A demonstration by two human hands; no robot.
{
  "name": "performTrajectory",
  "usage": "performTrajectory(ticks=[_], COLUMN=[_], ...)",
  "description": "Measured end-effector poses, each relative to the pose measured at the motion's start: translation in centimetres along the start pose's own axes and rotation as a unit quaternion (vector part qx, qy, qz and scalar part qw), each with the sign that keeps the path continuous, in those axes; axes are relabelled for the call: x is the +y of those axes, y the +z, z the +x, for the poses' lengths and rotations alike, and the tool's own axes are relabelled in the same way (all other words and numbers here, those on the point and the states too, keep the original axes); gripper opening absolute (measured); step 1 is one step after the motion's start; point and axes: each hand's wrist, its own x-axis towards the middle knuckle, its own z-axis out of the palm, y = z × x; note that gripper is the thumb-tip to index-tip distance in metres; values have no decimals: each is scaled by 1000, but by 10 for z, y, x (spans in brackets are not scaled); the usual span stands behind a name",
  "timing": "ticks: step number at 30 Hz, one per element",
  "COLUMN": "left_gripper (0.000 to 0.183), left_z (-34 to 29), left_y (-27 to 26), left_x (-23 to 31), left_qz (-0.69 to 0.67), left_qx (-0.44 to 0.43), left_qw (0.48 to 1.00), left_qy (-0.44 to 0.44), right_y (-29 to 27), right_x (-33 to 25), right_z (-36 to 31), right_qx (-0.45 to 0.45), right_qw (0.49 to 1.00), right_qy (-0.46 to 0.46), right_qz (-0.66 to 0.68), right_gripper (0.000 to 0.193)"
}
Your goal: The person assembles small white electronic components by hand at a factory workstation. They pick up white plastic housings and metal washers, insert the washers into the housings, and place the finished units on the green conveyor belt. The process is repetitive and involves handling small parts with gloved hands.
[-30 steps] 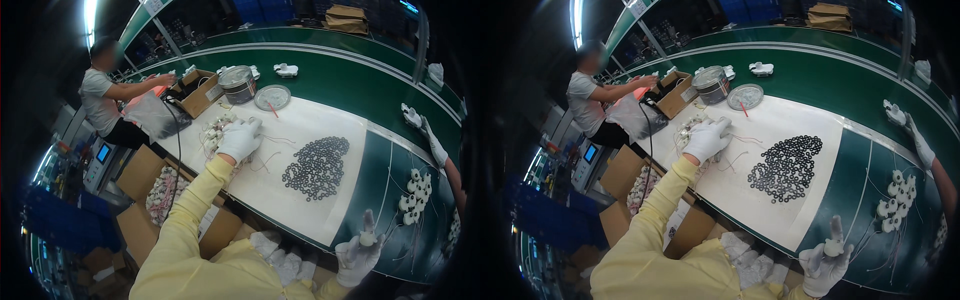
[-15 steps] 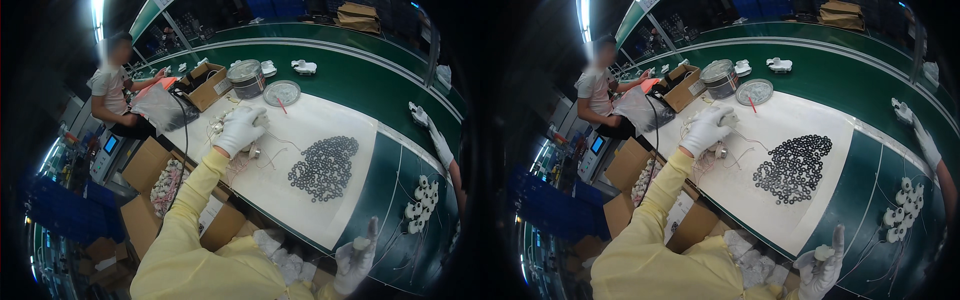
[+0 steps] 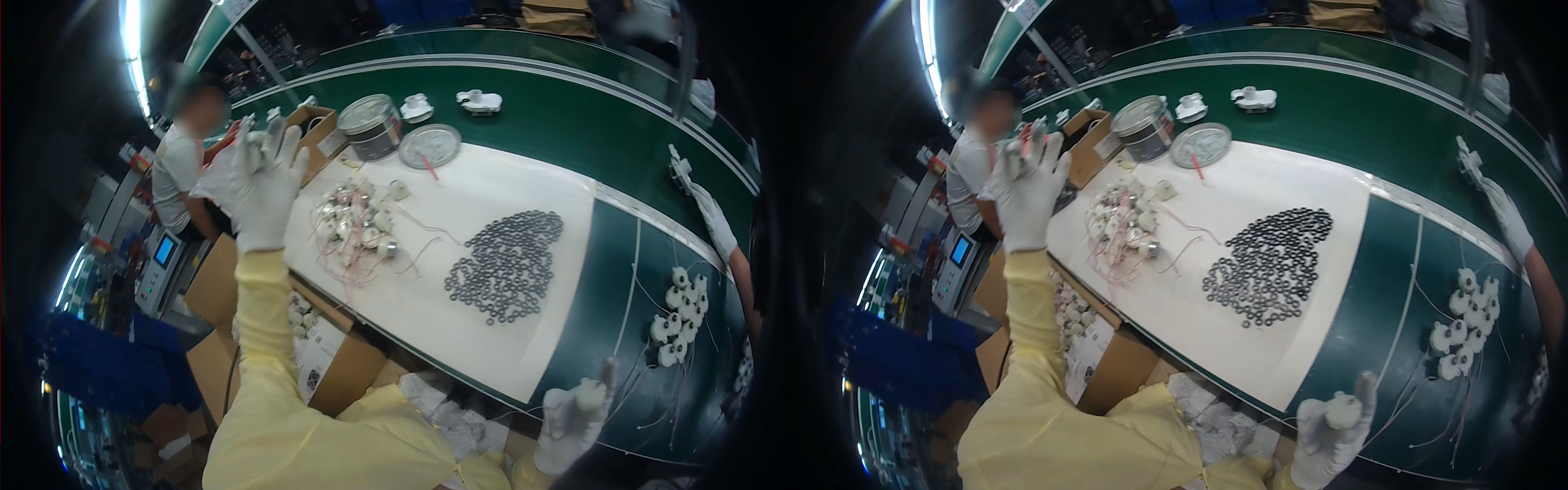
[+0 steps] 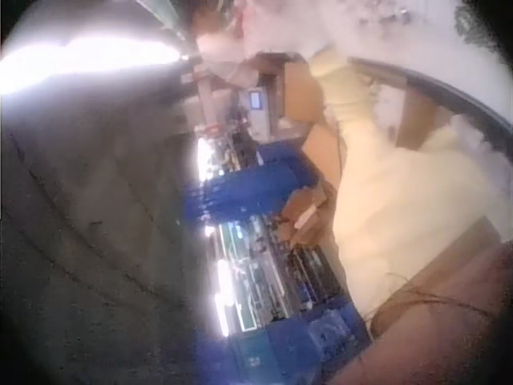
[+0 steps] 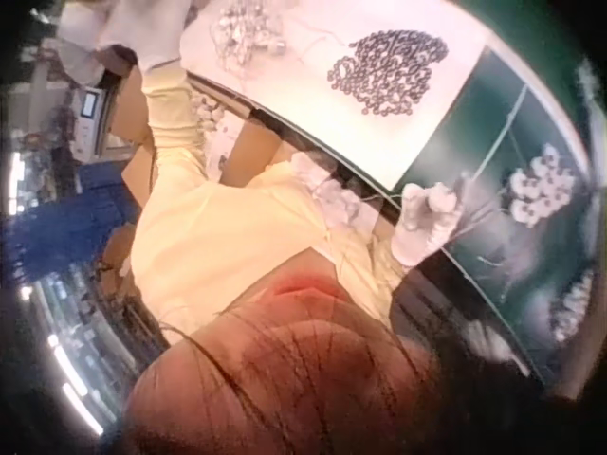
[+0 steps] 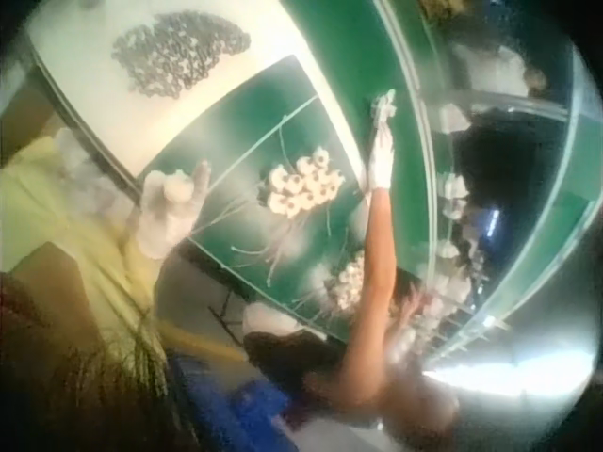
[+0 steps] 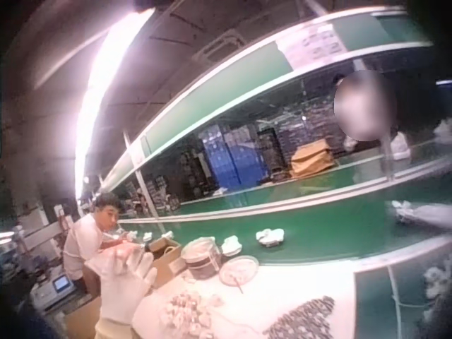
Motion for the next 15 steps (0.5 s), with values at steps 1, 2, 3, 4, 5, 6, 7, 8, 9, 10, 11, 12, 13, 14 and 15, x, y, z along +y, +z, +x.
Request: performTrajectory(ticks=[1,2,3,4,5,6,7,8,9,10,11,12,13,14,15], left_gripper=[19,20,22,25,29,34,39,41,44,46,47,48,49,51,52], left_z=[-15,-31,-44,-60,-62,-64,-60,-76,-94,-108,-118,-121,-123,-123,-119], left_y=[17,17,12,13,10,7,3,14,23,18,15,12,11,22,32], left_x=[-1,4,7,10,10,10,8,6,0,5,10,8,5,-11,-28], left_qz=[2,-20,-46,-78,-74,-61,-10,-3,-3,78,154,263,358,479,585], left_qx=[-12,-69,-127,-230,-353,-471,-600,-589,-584,-536,-483,-441,-399,-363,-334], left_qw=[1000,997,990,965,923,866,787,794,798,811,812,792,756,700,632], left_qy=[8,-17,-42,-104,-136,-158,-145,-147,-147,-221,-291,-329,-375,-384,-384], right_y=[4,8,7,5,6,8,12,15,16,17,17,17,17,19,19], right_x=[0,0,-2,-3,-2,-3,-4,-5,-6,-7,-9,-11,-13,-9,-6], right_z=[-1,-1,1,2,3,2,0,-2,-4,-5,-6,-8,-10,-13,-14], right_qx=[9,9,-1,-13,-24,-16,-8,-1,-11,-22,-33,-43,-52,-24,8], right_qw=[999,998,998,998,997,997,996,994,994,994,993,992,991,989,984], right_qy=[14,21,28,42,54,47,40,41,49,58,63,67,70,52,29], right_qz=[-35,-55,-56,-51,-48,-66,-85,-98,-96,-95,-96,-97,-98,-135,-174], right_gripper=[70,68,67,66,65,64,64,63,62,61,60,59,58,60,62])
